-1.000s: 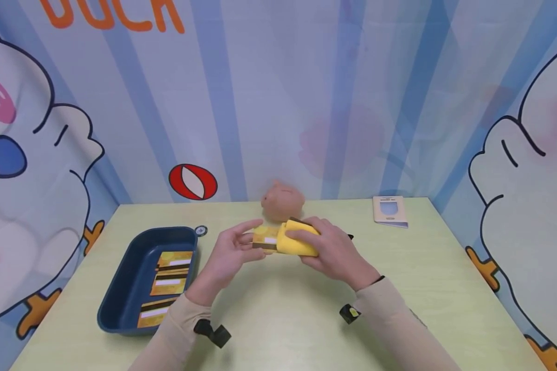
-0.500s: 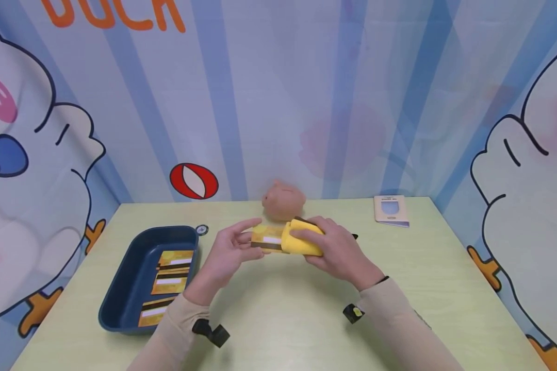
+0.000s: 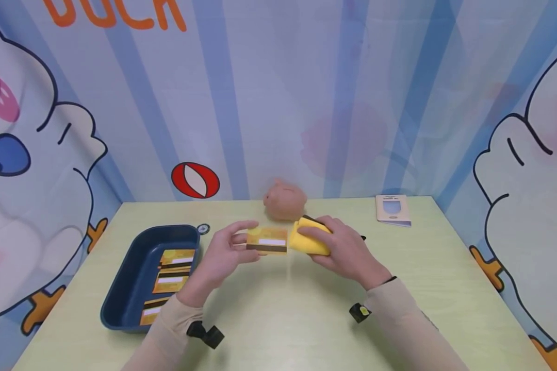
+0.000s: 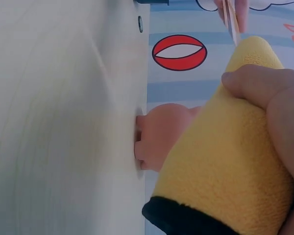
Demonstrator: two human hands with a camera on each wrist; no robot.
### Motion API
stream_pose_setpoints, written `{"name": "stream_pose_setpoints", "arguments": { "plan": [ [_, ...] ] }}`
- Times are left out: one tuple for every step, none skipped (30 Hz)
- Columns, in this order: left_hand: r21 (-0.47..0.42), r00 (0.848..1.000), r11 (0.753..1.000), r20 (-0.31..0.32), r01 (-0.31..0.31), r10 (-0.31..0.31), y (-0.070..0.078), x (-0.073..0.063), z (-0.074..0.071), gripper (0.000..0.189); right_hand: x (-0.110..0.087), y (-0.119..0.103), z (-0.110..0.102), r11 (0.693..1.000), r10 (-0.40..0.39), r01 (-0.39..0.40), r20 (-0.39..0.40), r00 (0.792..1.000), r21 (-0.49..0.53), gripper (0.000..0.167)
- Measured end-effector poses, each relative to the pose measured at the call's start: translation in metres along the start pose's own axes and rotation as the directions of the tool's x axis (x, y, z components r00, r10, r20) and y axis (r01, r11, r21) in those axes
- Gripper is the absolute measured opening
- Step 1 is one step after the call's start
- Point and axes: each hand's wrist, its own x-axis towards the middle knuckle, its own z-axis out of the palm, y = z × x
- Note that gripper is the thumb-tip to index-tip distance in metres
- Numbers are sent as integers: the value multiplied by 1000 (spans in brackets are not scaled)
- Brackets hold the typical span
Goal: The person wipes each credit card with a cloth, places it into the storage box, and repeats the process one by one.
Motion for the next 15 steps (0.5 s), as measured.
{"name": "stream_pose_setpoints", "arguments": {
  "plan": [
    [19,1000,1000,-2,1,-1,2,-1,-2,61,-1,1,0,1000,9,-9,3,1000,4,58],
    [31,1000,1000,-4,2,-2,4,-3,-4,60,-2,2,0,1000,18,-18,7,1000,7,57],
    [41,1000,999,-5,2,-2,6,-4,-7,59,-3,3,1,1000,29,-29,12,1000,12,57],
    [50,1000,999,-6,3,-3,8,-6,-10,58,-5,3,1,999,37,-37,17,999,14,56],
    [57,1000,998,-9,7,-7,10,-8,-13,57,-6,4,1,999,43,-44,21,999,15,55],
    [58,1000,998,-10,9,-8,12,-9,-16,55,-8,6,2,999,48,-49,27,998,13,55],
    [63,1000,998,-14,12,-11,14,-11,-20,54,-10,7,2,998,54,-54,32,998,11,54],
    [64,1000,998,-17,19,-18,15,-13,-23,52,-11,9,3,998,56,-56,36,998,8,55],
    [71,1000,997,-23,23,-21,17,-14,-27,50,-13,10,3,998,58,-58,37,998,5,55],
    [79,999,997,-28,25,-23,19,-16,-31,48,-15,11,3,998,60,-60,36,998,2,55],
    [84,999,996,-34,27,-24,20,-17,-34,46,-16,13,3,998,62,-62,35,997,-1,55],
    [95,999,995,-39,27,-23,21,-18,-38,44,-18,14,3,998,65,-65,36,997,-5,55],
    [113,999,993,-46,28,-23,21,-20,-42,41,-19,15,2,998,67,-67,35,997,-7,55],
    [128,999,991,-49,28,-22,22,-20,-47,39,-20,17,2,998,67,-67,36,997,-11,55],
    [142,998,990,-53,27,-20,23,-22,-51,37,-21,18,1,997,70,-69,40,997,-14,55]
  ]
}}
